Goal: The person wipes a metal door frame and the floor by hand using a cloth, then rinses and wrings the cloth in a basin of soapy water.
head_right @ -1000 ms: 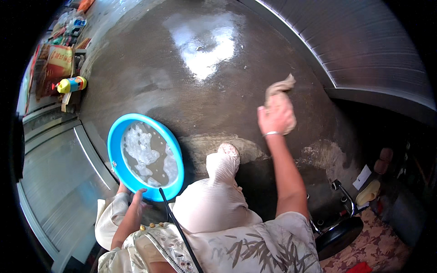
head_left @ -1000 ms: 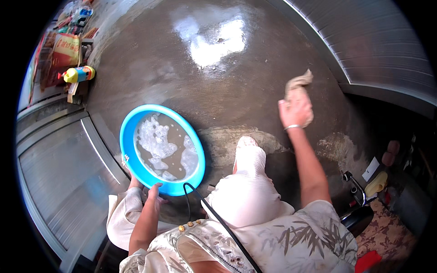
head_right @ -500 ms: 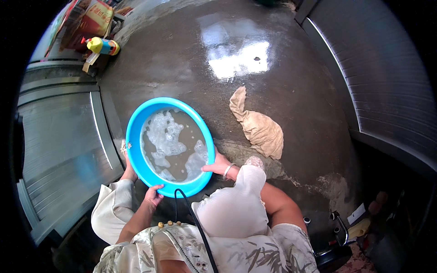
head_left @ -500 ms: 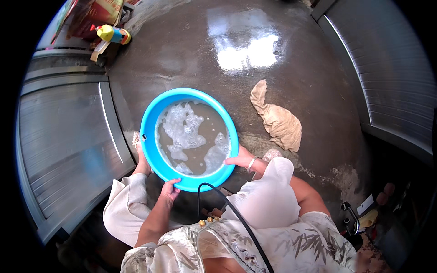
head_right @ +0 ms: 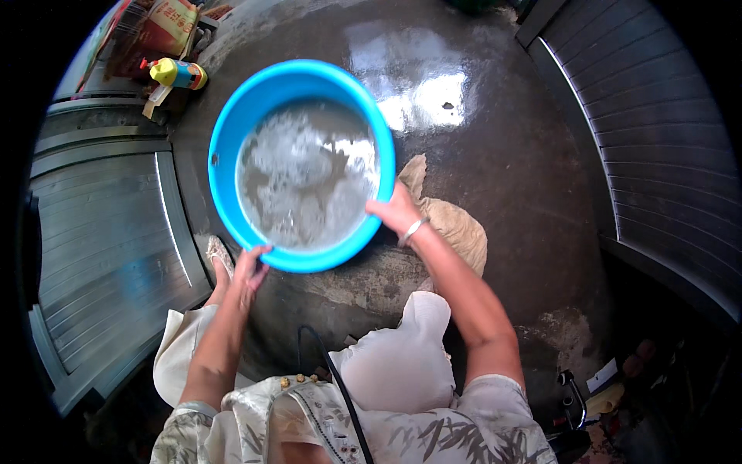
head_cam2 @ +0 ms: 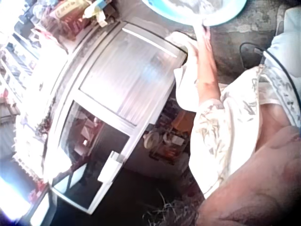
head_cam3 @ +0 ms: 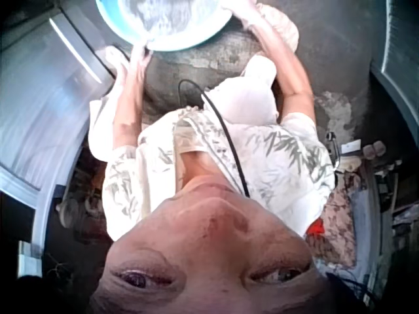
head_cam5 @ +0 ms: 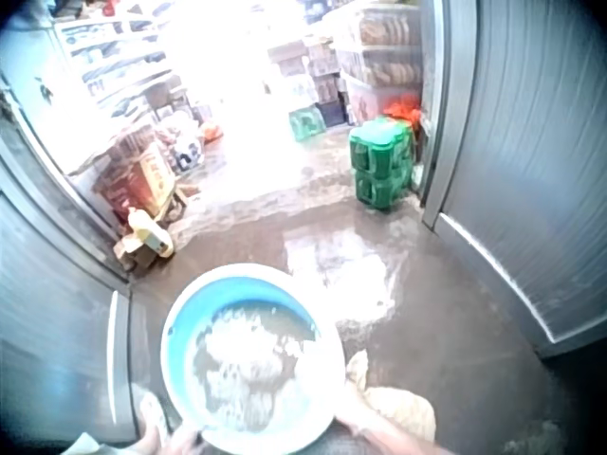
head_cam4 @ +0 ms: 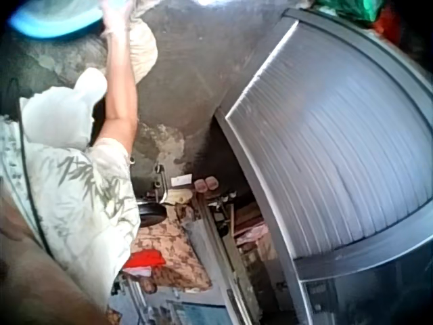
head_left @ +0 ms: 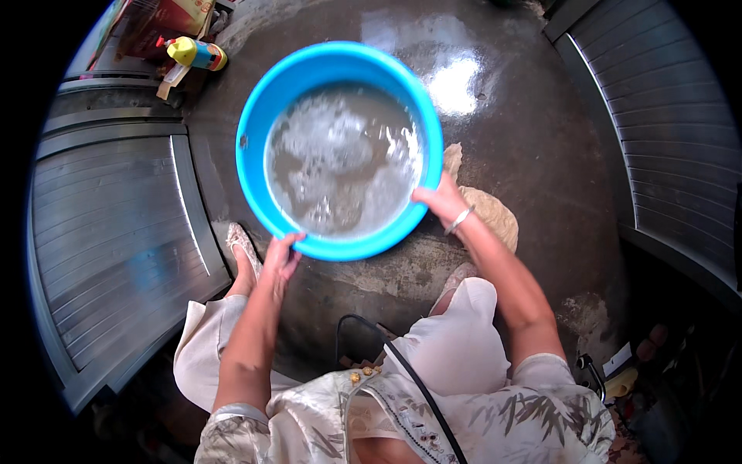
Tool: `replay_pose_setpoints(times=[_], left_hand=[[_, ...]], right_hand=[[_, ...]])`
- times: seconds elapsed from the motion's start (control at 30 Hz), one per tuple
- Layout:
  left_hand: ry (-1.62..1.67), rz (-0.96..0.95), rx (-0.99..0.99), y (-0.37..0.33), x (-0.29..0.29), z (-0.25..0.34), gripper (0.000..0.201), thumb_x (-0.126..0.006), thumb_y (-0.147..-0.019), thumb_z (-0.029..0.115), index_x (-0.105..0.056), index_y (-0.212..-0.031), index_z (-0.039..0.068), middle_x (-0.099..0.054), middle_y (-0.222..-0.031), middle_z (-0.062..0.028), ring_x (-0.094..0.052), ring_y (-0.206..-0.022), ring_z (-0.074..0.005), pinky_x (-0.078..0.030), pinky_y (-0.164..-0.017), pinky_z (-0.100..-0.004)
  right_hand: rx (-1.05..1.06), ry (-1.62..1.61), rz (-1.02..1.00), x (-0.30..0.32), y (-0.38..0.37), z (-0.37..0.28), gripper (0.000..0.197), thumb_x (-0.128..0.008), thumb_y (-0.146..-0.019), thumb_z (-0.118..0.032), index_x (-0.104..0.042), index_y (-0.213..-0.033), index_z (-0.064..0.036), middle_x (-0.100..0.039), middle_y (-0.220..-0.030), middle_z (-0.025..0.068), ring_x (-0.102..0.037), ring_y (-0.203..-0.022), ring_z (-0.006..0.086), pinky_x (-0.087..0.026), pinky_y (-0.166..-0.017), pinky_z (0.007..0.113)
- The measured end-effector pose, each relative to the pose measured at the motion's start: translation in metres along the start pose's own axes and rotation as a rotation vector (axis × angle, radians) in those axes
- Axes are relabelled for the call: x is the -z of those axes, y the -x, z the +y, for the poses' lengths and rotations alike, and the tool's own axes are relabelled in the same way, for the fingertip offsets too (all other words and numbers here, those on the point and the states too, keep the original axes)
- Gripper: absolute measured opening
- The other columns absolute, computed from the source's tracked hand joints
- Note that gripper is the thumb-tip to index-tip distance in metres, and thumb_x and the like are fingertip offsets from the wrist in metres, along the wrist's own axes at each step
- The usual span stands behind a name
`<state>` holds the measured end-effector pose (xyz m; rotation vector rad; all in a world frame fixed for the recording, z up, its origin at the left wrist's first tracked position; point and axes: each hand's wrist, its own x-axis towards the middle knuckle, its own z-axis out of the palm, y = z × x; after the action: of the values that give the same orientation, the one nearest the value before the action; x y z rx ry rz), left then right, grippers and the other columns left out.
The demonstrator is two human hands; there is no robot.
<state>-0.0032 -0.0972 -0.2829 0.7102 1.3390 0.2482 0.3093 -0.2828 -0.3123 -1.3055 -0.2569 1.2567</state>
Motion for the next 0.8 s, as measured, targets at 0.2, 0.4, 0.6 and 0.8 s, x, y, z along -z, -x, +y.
replay_pose_setpoints(times=[0.2, 0.4, 0.6, 0.8], left_hand=[[-0.091, -0.122, -0.138, -0.091, -0.083, 0.08, 0.04, -0.066, -0.073, -0.003, -0.049, -0.108, 0.002, -0.057, -0.096, -0.0075, -0.058, -0.088, -0.0198, -0.052, -0.077, -0.0307], [-0.134, -0.17, -0.233, -0.141, -0.153, 0.12, 0.046, -0.065, -0.073, -0.002, -0.047, -0.116, -0.002, -0.058, -0.103, -0.012, -0.058, -0.094, -0.0255, -0.048, -0.09, -0.0383], [-0.241, -0.198, -0.187, -0.139, -0.173, 0.142, 0.048, -0.069, -0.082, 0.019, -0.046, -0.121, 0.002, -0.058, -0.109, -0.0154, -0.059, -0.096, -0.0267, -0.054, -0.079, -0.0372], [-0.284, -0.123, -0.184, -0.062, -0.137, 0.078, 0.063, -0.068, -0.083, 0.031, -0.039, -0.132, 0.004, -0.064, -0.111, -0.0125, -0.064, -0.089, -0.0196, -0.051, -0.068, -0.0284]], right_hand=[[0.11, 0.004, 0.136, 0.046, -0.07, -0.053, 0.028, -0.062, -0.067, -0.002, -0.057, -0.094, 0.0019, -0.06, -0.084, 0.006, -0.059, -0.074, 0.0158, -0.05, -0.068, 0.03], [0.114, -0.109, 0.242, 0.08, -0.119, -0.079, 0.027, -0.065, -0.069, -0.006, -0.053, -0.092, -0.0003, -0.056, -0.079, 0.0059, -0.057, -0.069, 0.0168, -0.052, -0.064, 0.034], [0.072, -0.109, 0.265, 0.08, -0.107, -0.092, 0.057, -0.071, -0.079, -0.023, -0.044, -0.122, 0.0018, -0.057, -0.11, 0.0156, -0.06, -0.097, 0.0225, -0.053, -0.081, 0.039], [0.407, 1.219, 0.365, 0.096, 0.066, -0.047, 0.058, -0.076, -0.067, -0.021, -0.055, -0.121, -0.0118, -0.049, -0.119, 0.0171, -0.05, -0.107, 0.0375, -0.043, -0.093, 0.043]])
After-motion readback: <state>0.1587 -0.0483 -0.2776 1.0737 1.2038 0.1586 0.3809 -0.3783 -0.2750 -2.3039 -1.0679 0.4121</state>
